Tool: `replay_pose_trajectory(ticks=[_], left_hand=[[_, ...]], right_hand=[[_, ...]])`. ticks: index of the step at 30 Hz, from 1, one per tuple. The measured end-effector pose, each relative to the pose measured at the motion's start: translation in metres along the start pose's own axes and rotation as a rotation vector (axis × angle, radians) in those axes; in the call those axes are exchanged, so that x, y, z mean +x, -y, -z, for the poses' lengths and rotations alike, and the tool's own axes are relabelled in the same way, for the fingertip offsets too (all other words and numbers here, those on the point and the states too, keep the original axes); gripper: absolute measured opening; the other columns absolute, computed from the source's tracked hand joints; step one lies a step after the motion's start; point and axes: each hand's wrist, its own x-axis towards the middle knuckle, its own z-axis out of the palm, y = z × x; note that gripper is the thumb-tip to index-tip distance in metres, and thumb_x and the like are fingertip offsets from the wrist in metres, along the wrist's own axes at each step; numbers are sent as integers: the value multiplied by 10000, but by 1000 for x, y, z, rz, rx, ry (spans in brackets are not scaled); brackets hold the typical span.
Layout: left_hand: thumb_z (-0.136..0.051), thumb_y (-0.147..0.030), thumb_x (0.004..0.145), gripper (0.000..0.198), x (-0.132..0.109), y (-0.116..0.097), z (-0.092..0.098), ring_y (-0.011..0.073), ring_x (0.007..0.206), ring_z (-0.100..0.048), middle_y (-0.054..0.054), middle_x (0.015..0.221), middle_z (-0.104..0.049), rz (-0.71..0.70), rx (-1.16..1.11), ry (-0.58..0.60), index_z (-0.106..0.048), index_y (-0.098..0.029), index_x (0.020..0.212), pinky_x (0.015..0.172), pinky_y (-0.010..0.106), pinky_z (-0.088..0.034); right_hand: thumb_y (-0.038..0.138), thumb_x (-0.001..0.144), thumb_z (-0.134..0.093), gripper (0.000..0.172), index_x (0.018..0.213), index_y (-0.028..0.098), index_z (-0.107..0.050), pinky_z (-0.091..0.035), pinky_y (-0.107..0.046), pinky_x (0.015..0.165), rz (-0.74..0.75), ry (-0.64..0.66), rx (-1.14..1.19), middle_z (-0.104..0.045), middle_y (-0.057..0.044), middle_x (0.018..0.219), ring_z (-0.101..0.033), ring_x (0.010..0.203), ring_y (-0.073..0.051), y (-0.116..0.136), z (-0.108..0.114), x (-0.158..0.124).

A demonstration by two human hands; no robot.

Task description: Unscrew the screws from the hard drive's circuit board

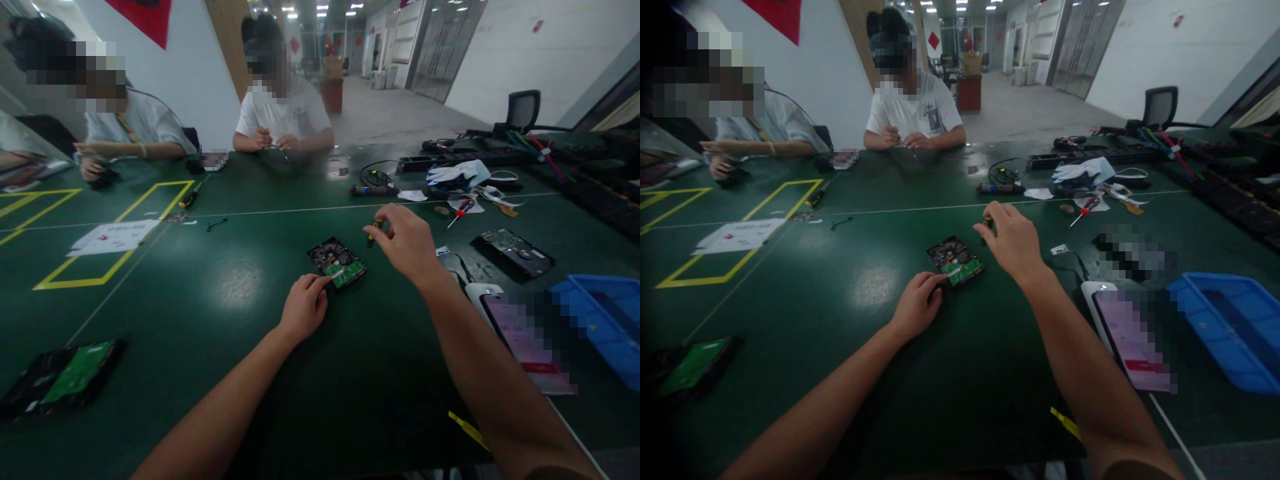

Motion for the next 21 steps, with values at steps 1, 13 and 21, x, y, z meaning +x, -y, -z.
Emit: replay_pose_trajectory(ticks=[1, 13, 21], left_hand=[[-494, -149, 959, 409, 0, 0, 0, 265, 1075, -601, 112, 1160, -639, 0, 1, 0, -605, -220, 1346, 942, 447, -529], [-486, -151, 968, 393, 1, -2, 2, 260, 1065, -603, 112, 1159, -638, 2, -6, -1, -605, -213, 1338, 935, 439, -530], [-499, -149, 962, 413, -1, 0, -1, 264, 1081, -598, 112, 1173, -639, 11, -1, 3, -601, -218, 1357, 945, 448, -525]], right_hand=[[324, 947, -651, 119, 1007, 251, -578, -443, -373, 764, 5, 11, -4, -669, -61, 1019, -608, 812, -217, 1, 1, 0], [240, 896, -630, 155, 1038, 244, -567, -463, -404, 793, -18, 49, 48, -673, -78, 1020, -612, 830, -237, 0, 2, 1], [254, 955, -568, 127, 1071, 248, -620, -472, -428, 872, 49, 44, 75, -677, -91, 1068, -624, 929, -264, 4, 4, 1]])
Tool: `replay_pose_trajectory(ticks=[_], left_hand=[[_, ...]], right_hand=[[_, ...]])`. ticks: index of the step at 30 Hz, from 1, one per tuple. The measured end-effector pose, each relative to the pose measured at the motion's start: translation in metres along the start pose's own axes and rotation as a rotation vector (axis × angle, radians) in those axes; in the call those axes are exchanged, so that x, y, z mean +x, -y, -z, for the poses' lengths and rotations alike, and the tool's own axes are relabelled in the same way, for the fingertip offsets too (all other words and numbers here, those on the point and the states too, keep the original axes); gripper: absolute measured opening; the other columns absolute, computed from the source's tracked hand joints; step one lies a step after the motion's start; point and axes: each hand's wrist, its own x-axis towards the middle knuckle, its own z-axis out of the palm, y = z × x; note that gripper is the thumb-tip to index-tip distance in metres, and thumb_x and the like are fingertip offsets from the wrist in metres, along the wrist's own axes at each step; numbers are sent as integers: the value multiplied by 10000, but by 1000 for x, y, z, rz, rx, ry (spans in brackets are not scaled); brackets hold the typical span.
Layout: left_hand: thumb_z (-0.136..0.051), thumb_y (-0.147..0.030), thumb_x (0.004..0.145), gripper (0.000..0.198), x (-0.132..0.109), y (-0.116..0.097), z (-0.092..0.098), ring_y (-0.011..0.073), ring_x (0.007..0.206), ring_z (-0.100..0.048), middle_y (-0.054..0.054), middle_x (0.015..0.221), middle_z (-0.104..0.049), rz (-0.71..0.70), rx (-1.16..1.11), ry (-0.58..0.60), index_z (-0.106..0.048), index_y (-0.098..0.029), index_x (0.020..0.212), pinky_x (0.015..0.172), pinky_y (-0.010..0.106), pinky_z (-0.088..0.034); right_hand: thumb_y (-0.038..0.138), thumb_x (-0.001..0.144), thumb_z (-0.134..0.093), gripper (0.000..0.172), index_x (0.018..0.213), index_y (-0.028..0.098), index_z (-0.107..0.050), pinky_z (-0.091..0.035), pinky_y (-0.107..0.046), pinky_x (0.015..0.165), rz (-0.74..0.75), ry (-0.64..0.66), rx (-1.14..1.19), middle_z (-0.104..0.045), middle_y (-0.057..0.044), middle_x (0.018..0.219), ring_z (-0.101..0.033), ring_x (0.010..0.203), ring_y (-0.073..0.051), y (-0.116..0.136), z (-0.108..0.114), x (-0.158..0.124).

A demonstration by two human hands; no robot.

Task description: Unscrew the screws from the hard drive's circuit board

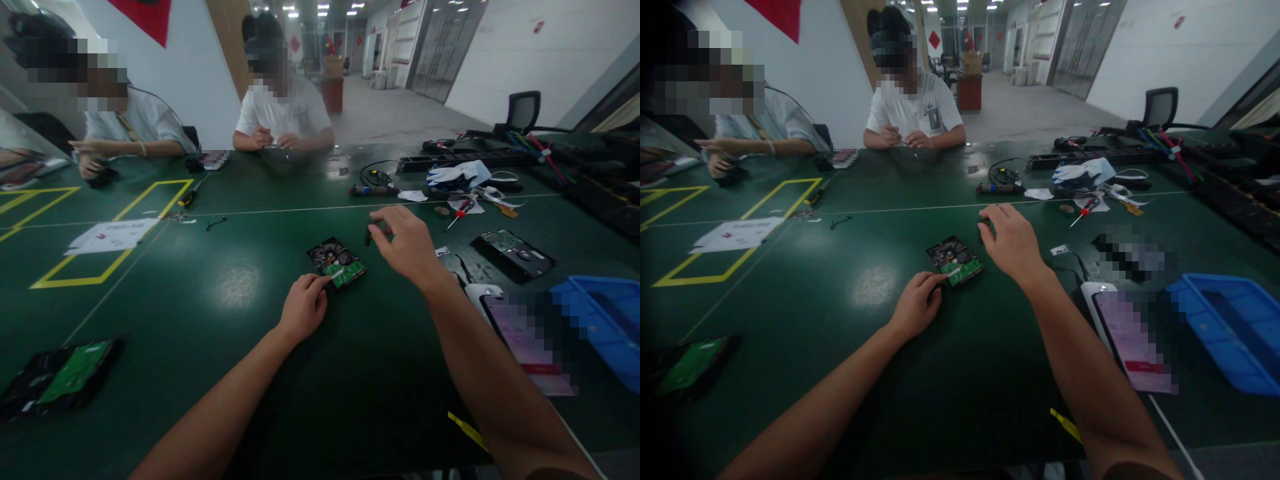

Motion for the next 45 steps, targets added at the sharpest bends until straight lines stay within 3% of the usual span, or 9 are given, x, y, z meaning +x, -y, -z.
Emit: replay_pose_trajectory(ticks=[9, 17, 24, 31, 38, 45], left_hand=[[-499, -137, 960, 397, 0, -1, 2, 258, 1074, -597, 112, 1166, -642, -14, -3, -10, -607, -209, 1335, 941, 440, -522], [-489, -143, 964, 394, 1, -3, 4, 263, 1072, -605, 114, 1161, -640, -11, -4, -10, -606, -217, 1333, 939, 450, -530], [-494, -137, 954, 414, 1, -2, 3, 266, 1073, -611, 109, 1153, -643, -19, -15, -9, -603, -229, 1342, 934, 453, -534], [-491, -142, 960, 402, 1, -3, 4, 263, 1075, -605, 115, 1154, -642, -14, -7, -5, -607, -216, 1337, 939, 446, -529], [-494, -139, 955, 413, 1, 0, 1, 259, 1072, -610, 108, 1157, -642, -13, -8, -14, -609, -229, 1341, 942, 441, -528], [-499, -144, 959, 408, 1, -2, 3, 265, 1069, -605, 113, 1156, -647, -10, -8, -6, -605, -221, 1345, 936, 445, -526]], right_hand=[[318, 915, -685, 135, 970, 249, -582, -478, -393, 772, -104, -62, -4, -685, -69, 952, -637, 881, -260, -6, -5, -1], [282, 947, -613, 91, 1032, 251, -608, -486, -452, 898, -8, -48, -11, -694, -91, 1072, -646, 994, -280, -4, -5, 0], [316, 940, -654, 105, 992, 253, -588, -510, -412, 791, -85, -62, -14, -698, -67, 966, -657, 869, -253, -6, -8, -1], [276, 968, -600, 128, 1092, 247, -615, -497, -454, 918, 17, -16, 7, -685, -97, 1127, -648, 1032, -279, -4, -6, -1], [339, 918, -683, 160, 1001, 248, -581, -501, -408, 775, -120, -57, 15, -693, -78, 980, -652, 853, -253, -7, -9, -1], [313, 964, -600, 135, 1079, 242, -609, -496, -432, 863, -13, -14, -29, -694, -97, 1070, -652, 976, -275, -5, -6, -1]])
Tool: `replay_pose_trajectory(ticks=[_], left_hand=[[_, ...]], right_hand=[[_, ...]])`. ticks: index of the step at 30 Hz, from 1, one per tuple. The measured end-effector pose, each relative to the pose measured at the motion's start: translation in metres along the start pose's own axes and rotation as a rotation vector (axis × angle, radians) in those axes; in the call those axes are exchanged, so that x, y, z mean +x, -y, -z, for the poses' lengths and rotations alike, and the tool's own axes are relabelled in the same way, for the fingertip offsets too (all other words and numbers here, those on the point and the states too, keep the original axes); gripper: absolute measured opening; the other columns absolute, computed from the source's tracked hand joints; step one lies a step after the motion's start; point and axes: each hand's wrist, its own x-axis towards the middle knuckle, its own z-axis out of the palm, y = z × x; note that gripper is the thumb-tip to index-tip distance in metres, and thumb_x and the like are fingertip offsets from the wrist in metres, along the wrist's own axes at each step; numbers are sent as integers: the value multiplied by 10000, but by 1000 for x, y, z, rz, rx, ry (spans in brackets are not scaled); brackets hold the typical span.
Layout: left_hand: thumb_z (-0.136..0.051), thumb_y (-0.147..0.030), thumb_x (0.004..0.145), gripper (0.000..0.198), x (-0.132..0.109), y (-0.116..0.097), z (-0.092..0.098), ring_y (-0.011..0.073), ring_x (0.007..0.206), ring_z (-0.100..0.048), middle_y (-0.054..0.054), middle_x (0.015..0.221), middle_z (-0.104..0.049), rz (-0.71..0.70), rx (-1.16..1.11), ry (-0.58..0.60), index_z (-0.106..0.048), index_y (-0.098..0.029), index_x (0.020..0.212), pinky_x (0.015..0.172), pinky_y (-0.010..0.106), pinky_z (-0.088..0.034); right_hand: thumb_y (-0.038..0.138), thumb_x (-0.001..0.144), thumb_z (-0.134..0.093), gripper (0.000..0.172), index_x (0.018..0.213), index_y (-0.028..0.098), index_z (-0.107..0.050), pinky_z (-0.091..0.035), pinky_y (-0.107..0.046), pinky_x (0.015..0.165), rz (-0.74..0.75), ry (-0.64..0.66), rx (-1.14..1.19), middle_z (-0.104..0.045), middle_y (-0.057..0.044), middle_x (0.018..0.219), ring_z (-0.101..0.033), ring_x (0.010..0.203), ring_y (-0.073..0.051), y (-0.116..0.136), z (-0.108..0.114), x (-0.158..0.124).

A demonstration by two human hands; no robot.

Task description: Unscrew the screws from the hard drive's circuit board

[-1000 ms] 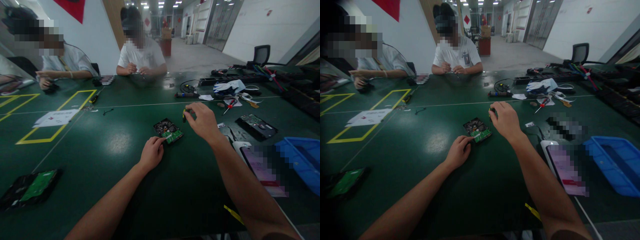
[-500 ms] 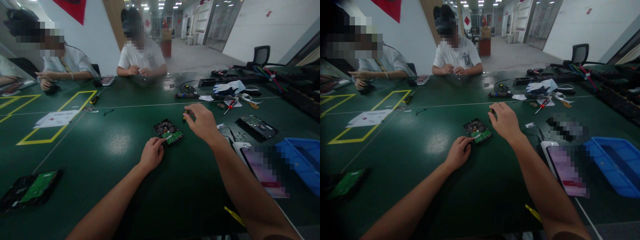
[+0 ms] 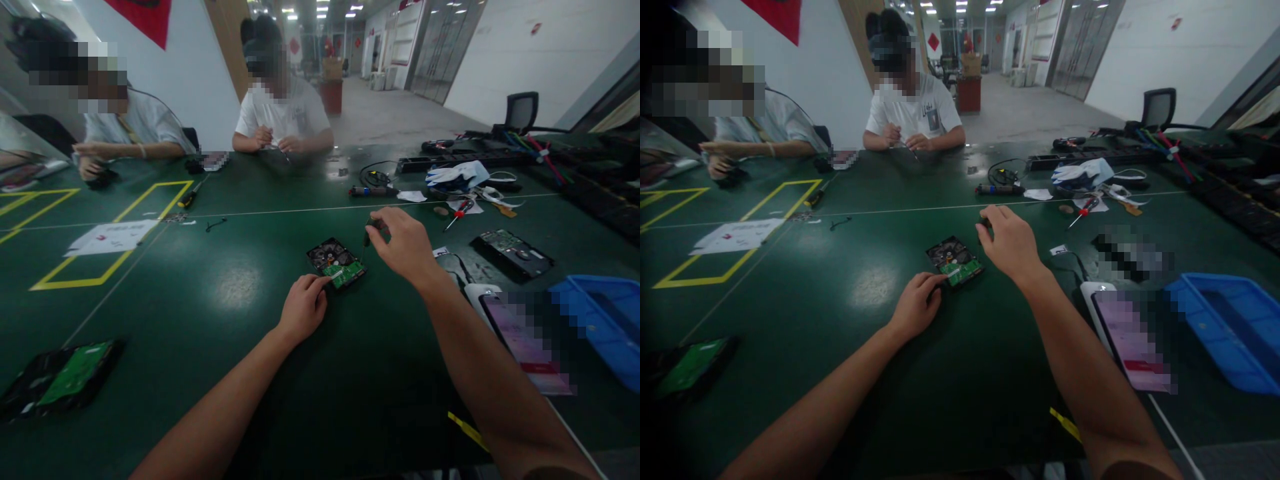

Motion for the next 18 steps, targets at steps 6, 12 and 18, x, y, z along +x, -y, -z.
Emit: replay_pose_trajectory(ticks=[6, 12, 18], left_hand=[[-501, -135, 948, 411, 0, 1, 0, 266, 1070, -605, 111, 1150, -645, 0, 2, -3, -610, -220, 1335, 935, 445, -531], [-501, -143, 955, 414, 0, 0, 0, 263, 1067, -610, 110, 1154, -642, -5, -3, 0, -606, -230, 1346, 935, 443, -533], [-492, -143, 962, 398, -1, 0, -1, 259, 1070, -602, 110, 1160, -639, 3, 8, 2, -608, -214, 1337, 939, 438, -526]], right_hand=[[296, 926, -652, 136, 1038, 239, -601, -509, -433, 829, -90, -49, 23, -704, -99, 1027, -666, 900, -269, -5, -2, 0], [332, 957, -649, 118, 1026, 245, -609, -498, -425, 825, -78, -38, 2, -703, -90, 1010, -657, 895, -262, -4, -3, 0], [267, 978, -563, 128, 1080, 229, -631, -504, -455, 925, 20, -55, 46, -702, -116, 1129, -656, 1041, -285, -7, -5, 0]])
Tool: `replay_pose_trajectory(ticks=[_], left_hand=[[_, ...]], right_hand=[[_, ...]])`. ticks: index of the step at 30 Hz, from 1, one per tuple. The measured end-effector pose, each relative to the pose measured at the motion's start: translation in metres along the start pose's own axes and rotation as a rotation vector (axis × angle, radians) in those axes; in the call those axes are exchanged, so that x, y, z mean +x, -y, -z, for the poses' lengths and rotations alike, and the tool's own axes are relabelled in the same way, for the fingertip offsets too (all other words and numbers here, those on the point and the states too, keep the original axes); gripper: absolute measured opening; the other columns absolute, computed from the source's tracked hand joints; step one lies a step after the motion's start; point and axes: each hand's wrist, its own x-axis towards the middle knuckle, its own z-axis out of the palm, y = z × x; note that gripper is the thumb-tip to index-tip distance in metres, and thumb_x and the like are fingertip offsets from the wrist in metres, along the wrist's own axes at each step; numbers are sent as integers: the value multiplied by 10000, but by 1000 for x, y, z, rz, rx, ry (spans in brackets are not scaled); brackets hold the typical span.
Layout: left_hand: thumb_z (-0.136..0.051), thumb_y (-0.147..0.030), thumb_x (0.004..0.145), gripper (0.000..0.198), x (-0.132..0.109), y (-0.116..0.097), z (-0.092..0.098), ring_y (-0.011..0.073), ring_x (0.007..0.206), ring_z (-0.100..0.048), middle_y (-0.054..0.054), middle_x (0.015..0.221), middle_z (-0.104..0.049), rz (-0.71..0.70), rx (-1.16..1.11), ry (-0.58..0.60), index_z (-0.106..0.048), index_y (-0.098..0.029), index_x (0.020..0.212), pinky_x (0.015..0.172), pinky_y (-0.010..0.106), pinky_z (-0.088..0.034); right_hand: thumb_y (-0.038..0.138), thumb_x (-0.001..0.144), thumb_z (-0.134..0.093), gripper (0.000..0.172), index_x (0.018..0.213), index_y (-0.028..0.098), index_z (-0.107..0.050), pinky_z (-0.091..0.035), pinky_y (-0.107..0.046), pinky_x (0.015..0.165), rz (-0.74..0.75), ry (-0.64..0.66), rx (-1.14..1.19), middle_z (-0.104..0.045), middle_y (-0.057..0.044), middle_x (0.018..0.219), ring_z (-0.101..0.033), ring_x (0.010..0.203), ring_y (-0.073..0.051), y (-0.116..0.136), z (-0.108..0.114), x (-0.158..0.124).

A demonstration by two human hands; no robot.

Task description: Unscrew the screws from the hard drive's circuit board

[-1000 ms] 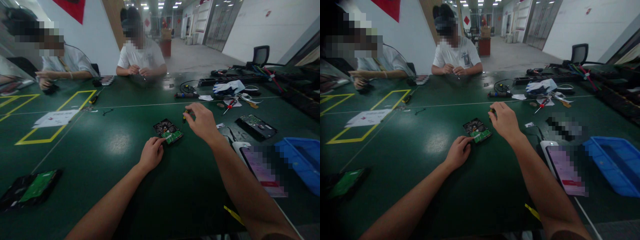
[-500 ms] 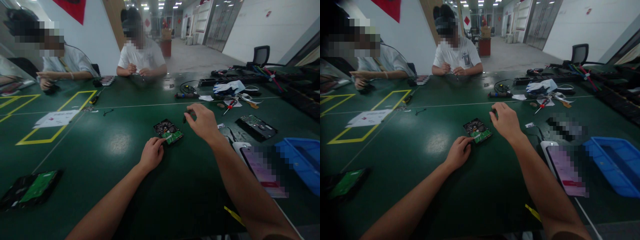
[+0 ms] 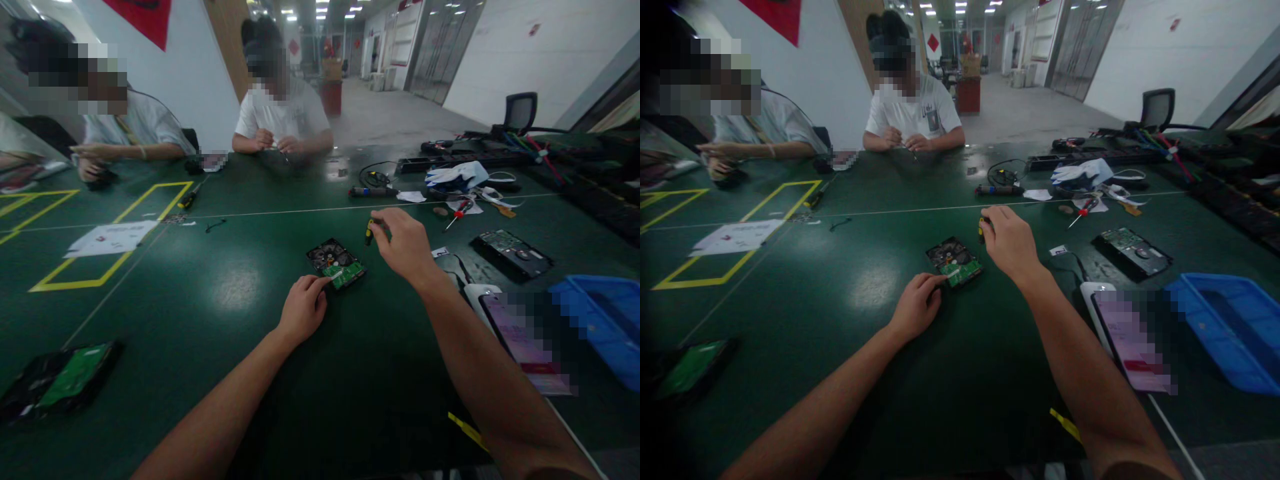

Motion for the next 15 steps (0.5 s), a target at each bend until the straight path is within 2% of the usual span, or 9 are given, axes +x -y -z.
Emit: replay_pose_trajectory(ticks=[6, 12, 15], left_hand=[[-502, -137, 952, 408, 0, 0, 0, 261, 1066, -602, 108, 1153, -642, -2, 6, 2, -605, -216, 1339, 936, 438, -527], [-491, -144, 964, 397, 1, 0, 0, 264, 1073, -597, 110, 1159, -642, 6, 1, 1, -608, -213, 1337, 940, 441, -522], [-493, -145, 964, 406, 0, 1, -1, 261, 1071, -599, 107, 1164, -638, 7, 4, 2, -604, -222, 1346, 934, 435, -524]], right_hand=[[280, 937, -640, 80, 996, 234, -611, -518, -425, 826, -66, -53, 9, -702, -82, 983, -665, 876, -257, -1, -2, -1], [279, 985, -564, 91, 1039, 232, -621, -502, -449, 902, 29, -22, -19, -685, -102, 1064, -642, 1013, -284, 2, 1, 0], [253, 967, -572, 80, 1034, 226, -607, -506, -436, 883, 20, -28, -1, -679, -109, 1091, -645, 1002, -278, 0, 0, 0]])
